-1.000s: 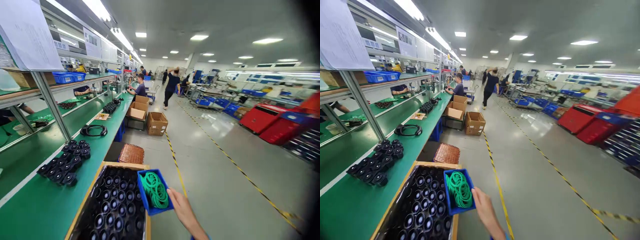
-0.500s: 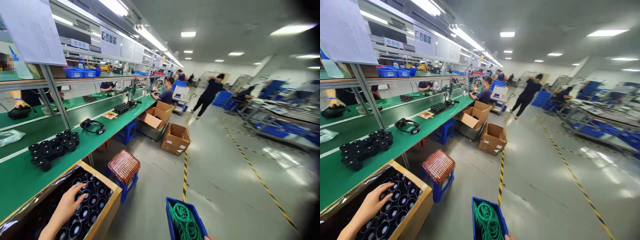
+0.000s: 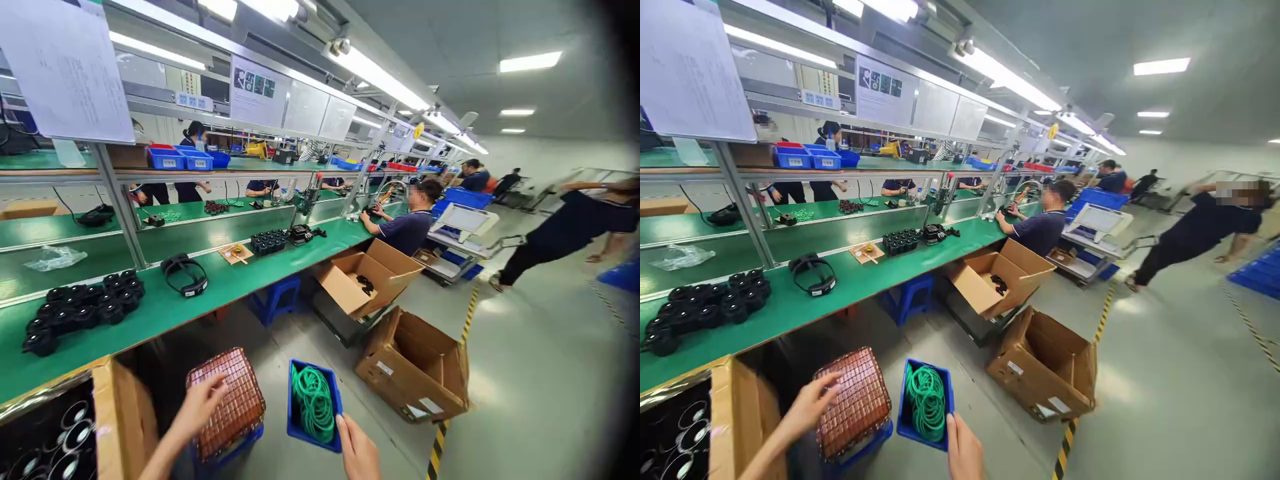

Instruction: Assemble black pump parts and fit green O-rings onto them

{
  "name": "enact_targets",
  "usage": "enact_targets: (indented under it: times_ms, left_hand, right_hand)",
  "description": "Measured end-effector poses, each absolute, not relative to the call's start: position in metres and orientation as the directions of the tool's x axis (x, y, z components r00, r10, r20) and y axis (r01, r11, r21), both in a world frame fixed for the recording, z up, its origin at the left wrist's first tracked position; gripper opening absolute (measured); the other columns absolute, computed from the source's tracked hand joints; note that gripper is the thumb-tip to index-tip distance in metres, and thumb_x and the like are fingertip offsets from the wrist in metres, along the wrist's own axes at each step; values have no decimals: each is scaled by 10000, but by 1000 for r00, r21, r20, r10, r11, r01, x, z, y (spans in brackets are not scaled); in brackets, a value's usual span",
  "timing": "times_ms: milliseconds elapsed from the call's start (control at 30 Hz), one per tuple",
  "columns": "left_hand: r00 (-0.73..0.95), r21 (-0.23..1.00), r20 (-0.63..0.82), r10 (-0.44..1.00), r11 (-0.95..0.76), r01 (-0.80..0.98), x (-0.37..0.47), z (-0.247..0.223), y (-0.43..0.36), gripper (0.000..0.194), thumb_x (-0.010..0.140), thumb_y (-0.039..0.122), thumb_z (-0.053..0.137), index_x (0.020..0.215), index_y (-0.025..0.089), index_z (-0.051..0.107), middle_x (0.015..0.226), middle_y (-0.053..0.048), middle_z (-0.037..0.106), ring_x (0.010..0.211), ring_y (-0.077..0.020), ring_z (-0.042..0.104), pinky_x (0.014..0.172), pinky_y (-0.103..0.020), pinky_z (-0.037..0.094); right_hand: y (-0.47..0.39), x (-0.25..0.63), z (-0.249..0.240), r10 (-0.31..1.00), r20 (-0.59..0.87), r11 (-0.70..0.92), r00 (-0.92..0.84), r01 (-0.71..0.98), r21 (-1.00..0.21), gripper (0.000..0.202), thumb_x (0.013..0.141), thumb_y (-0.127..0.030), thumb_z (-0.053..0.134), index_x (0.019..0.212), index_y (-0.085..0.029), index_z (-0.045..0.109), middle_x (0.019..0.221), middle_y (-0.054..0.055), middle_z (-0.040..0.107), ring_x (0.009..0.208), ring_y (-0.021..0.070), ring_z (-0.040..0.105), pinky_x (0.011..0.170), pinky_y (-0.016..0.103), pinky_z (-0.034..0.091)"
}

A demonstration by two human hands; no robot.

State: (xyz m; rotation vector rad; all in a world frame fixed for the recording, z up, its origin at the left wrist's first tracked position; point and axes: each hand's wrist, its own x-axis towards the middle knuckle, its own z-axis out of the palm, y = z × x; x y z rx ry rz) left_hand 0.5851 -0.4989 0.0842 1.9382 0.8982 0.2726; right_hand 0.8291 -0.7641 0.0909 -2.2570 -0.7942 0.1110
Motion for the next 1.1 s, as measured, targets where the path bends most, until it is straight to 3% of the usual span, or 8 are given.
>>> enact_targets:
  times_ms: [100, 167, 367, 533, 667, 800, 933, 1100]
  left_hand:
    - [733, 900, -217, 645, -160, 406, 707, 78, -535, 545, 925, 450, 330, 1379, 196, 489, 1126, -86, 709, 856, -178, 700, 652, -244, 557]
    - [699, 896, -189, 689, -170, 410, 769, 74, -542, 538, 963, 437, 264, 1382, 178, 478, 1097, -97, 707, 843, -178, 703, 600, -230, 540]
    - [410, 791, -134, 902, -152, 592, 868, 88, -509, 356, 957, 336, 350, 1060, 203, 664, 896, -74, 725, 837, -216, 684, 750, -278, 484]
    - [177, 666, -182, 967, -11, 746, 899, 101, -447, 280, 936, 199, 402, 807, 175, 649, 707, -41, 666, 706, -172, 675, 639, -233, 432]
    - [24, 597, -227, 974, 119, 793, 898, 92, -369, 269, 988, 249, 420, 870, 140, 635, 721, -10, 649, 613, -119, 628, 608, -237, 480]
    - [-114, 522, -242, 964, 228, 822, 886, 82, -271, 253, 969, 351, 515, 1006, 125, 623, 874, -25, 670, 708, -129, 645, 669, -298, 555]
    - [-268, 402, -229, 936, 342, 849, 881, 80, -166, 283, 941, 342, 569, 1139, 143, 594, 1078, -71, 653, 934, -194, 652, 818, -390, 560]
    - [-395, 256, -296, 870, 471, 844, 884, 76, -62, 277, 922, 338, 600, 1121, 145, 606, 1093, -74, 648, 966, -206, 649, 829, -392, 556]
  right_hand:
    - [-713, 904, 94, 660, 178, -454, 730, 576, -680, 759, 845, -793, 119, 611, -232, 572, 606, 103, 681, 559, 222, 641, 571, 295, 492]
    - [-681, 950, 92, 724, 200, -383, 660, 626, -680, 734, 871, -763, 113, 631, -231, 560, 624, 100, 681, 571, 215, 638, 561, 287, 466]
    - [-586, 1053, 86, 892, 226, -144, 392, 718, -681, 665, 914, -706, 111, 602, -244, 474, 551, 68, 614, 488, 187, 573, 495, 281, 383]
    - [-485, 1088, 77, 952, 234, 32, 197, 695, -718, 690, 908, -716, 114, 618, -234, 513, 574, 85, 628, 510, 196, 588, 509, 288, 402]
    - [-397, 1090, 58, 973, 231, 167, 19, 633, -756, 658, 957, -630, 190, 882, -183, 667, 823, 125, 729, 713, 212, 684, 655, 291, 502]
    - [-344, 1098, 31, 970, 211, 243, -123, 578, -779, 566, 959, -580, 327, 1129, -159, 665, 1045, 136, 733, 909, 223, 708, 820, 329, 549]
    - [-318, 1120, 11, 969, 148, 235, -196, 563, -792, 336, 938, -485, 517, 992, -195, 677, 965, 53, 717, 851, 161, 683, 761, 310, 569]
    - [-265, 1153, 3, 993, 17, 85, -119, 595, -800, 201, 946, -366, 548, 1093, -264, 640, 1160, 57, 634, 1005, 182, 631, 780, 319, 557]
